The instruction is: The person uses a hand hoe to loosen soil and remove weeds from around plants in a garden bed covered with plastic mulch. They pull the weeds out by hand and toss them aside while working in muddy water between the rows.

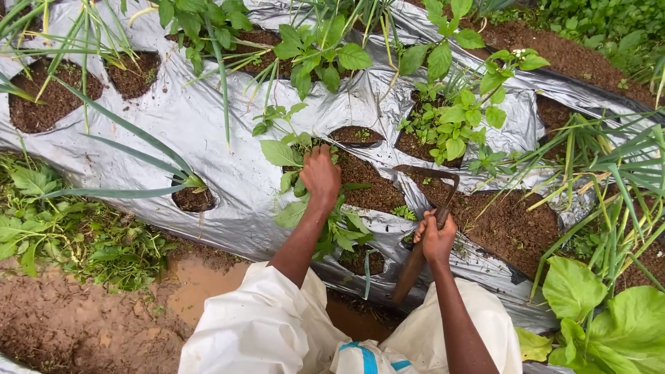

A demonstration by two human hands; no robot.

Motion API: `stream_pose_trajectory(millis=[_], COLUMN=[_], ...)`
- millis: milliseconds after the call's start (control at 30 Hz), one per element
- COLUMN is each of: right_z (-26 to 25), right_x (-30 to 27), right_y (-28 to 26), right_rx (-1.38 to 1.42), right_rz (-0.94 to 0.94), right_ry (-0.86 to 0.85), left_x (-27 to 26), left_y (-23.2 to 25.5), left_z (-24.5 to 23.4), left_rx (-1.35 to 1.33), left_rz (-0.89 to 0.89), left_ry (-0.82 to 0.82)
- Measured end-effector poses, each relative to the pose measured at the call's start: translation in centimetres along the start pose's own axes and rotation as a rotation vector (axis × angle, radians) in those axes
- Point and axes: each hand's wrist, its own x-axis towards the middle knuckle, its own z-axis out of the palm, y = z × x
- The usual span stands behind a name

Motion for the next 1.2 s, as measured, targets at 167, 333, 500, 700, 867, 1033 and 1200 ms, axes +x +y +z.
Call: stream_pose_trajectory(millis=[167, 333, 500, 700, 867, 1033, 1200], right_z=[0.1, -0.2, -0.1, 0.6, 0.5, 0.1, 0.4], right_x=[0.0, 0.0, -0.3, -0.4, -0.6, -0.2, -0.7], right_y=[-0.3, 0.1, -0.7, -1.3, -1.1, -0.7, -1.6], right_rx=[0.017, -0.041, -0.041, -0.030, -0.003, -0.011, -0.106], right_rz=[0.014, -0.029, -0.047, -0.045, -0.036, -0.076, -0.127], right_ry=[0.010, -0.003, -0.019, -0.002, -0.008, -0.013, 0.024], left_x=[-0.5, -1.0, -1.6, -1.7, -2.8, -6.5, -7.3], left_y=[-0.9, -0.1, 2.0, 2.9, 4.8, 4.2, -0.1], left_z=[0.2, -4.4, -9.4, -17.2, -14.5, -0.3, 3.8], left_rx=[-0.194, -0.442, -0.799, -0.950, -1.108, -0.915, -0.479], left_rz=[0.017, 0.016, 0.184, 0.190, 0.132, 0.312, 0.542], left_ry=[0.048, 0.153, 0.408, 0.730, 0.961, 0.637, 0.261])
